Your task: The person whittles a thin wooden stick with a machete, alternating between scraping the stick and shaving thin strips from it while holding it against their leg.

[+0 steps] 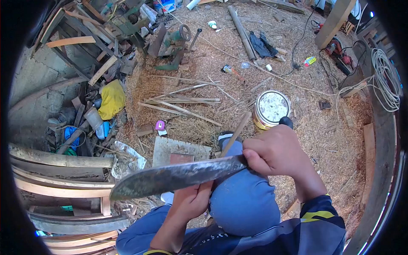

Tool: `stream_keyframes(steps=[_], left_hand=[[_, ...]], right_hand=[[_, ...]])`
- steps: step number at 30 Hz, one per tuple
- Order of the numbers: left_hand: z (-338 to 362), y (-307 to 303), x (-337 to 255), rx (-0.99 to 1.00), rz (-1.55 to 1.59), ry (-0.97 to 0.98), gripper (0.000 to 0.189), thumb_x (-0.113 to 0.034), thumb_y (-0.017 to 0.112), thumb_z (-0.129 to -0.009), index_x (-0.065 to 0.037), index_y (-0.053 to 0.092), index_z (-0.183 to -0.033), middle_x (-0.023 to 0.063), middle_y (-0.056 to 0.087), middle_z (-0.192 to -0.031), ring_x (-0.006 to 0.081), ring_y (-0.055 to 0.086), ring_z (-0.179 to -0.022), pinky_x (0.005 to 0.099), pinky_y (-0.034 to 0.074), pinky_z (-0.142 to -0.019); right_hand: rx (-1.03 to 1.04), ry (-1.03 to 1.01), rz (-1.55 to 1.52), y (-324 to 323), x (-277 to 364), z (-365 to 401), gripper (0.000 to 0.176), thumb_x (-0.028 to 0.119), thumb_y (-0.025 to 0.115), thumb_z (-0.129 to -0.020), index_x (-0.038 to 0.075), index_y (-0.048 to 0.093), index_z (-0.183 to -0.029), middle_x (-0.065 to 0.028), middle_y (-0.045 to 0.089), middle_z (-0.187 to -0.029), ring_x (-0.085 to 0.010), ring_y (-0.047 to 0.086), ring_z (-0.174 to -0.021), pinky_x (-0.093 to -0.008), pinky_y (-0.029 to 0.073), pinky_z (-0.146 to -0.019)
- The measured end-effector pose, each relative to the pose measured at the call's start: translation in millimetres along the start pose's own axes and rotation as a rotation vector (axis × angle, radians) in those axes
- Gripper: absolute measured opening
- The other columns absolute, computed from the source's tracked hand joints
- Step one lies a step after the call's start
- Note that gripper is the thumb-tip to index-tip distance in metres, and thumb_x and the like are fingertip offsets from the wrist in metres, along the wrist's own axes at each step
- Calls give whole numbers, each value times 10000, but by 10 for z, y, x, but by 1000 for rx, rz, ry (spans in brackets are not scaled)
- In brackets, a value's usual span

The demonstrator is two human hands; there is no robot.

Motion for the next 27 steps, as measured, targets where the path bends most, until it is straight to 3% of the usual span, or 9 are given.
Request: stream_keyframes(steps=[5, 10, 13, 19, 22, 23, 26, 27], left_hand=[[74, 39, 183, 104, 120, -195, 288, -270, 495, -1090, -52, 590, -1253, 166, 679, -1013, 328, 665, -987, 423, 495, -898], [137, 23, -17, 144, 123, -137, 301, -282, 482, -1101, -46, 592, -1253, 155, 669, -1023, 319, 664, -977, 406, 499, -890], [156, -20, -171, 97, -2, 2, 298, -277, 488, -1099, -45, 634, -1215, 160, 682, -1028, 336, 674, -982, 414, 506, -880], [224, -43, -167, 78, -27, -13, 294, -274, 518, -1080, -48, 699, -1133, 180, 701, -914, 365, 701, -897, 434, 526, -807], [302, -65, -44, 34, 9, 104, 324, -274, 531, -1075, -8, 658, -939, 33, 596, -656, 144, 566, -568, 315, 449, -552], [392, -64, 72, 45, 54, 22, 405, -350, 522, -1086, -17, 623, -878, 31, 557, -625, 136, 546, -554, 316, 431, -546], [526, -164, 237, 115, 61, -41, 228, -197, 532, -1072, -34, 629, -945, 131, 638, -718, 305, 663, -626, 376, 491, -595], [514, -177, 250, 100, 103, -95, 230, -195, 527, -1077, -26, 629, -959, 119, 609, -670, 271, 659, -626, 357, 491, -597]], right_hand=[[-2, -67, 26, 13, 60, -70, 292, 346, 604, -961, 157, 603, -740, -53, 574, -562, -284, 627, -522, -423, 450, -476], [-53, -90, 73, -19, 139, -52, 266, 324, 650, -932, 156, 597, -733, -29, 567, -565, -269, 607, -503, -413, 444, -474], [-63, -78, 77, -44, 134, -9, 258, 319, 662, -923, 156, 591, -736, -26, 565, -570, -269, 602, -506, -409, 443, -481], [-109, -27, 84, -83, 123, 81, 254, 298, 650, -926, 156, 574, -730, -33, 551, -577, -280, 598, -517, -410, 442, -494], [-126, 39, 63, -89, 68, 163, 245, 282, 629, -932, 151, 573, -732, -47, 559, -584, -291, 603, -531, -422, 440, -499], [-124, 66, 53, -84, 46, 200, 243, 277, 620, -934, 149, 573, -734, -53, 564, -588, -295, 607, -538, -427, 440, -501], [-152, 168, -40, 17, -89, 307, 241, 278, 596, -943, 141, 575, -745, -68, 580, -597, -309, 616, -552, -443, 440, -505], [-158, 174, -63, 37, -89, 306, 242, 280, 592, -944, 139, 578, -748, -70, 584, -598, -312, 618, -553, -445, 442, -505]])
Point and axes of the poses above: each hand's wrist, its own z-axis away from the middle knuckle, its own y-axis out of the palm, x = y × z, the point moved 5 cm from there along -z, towards the middle knuckle
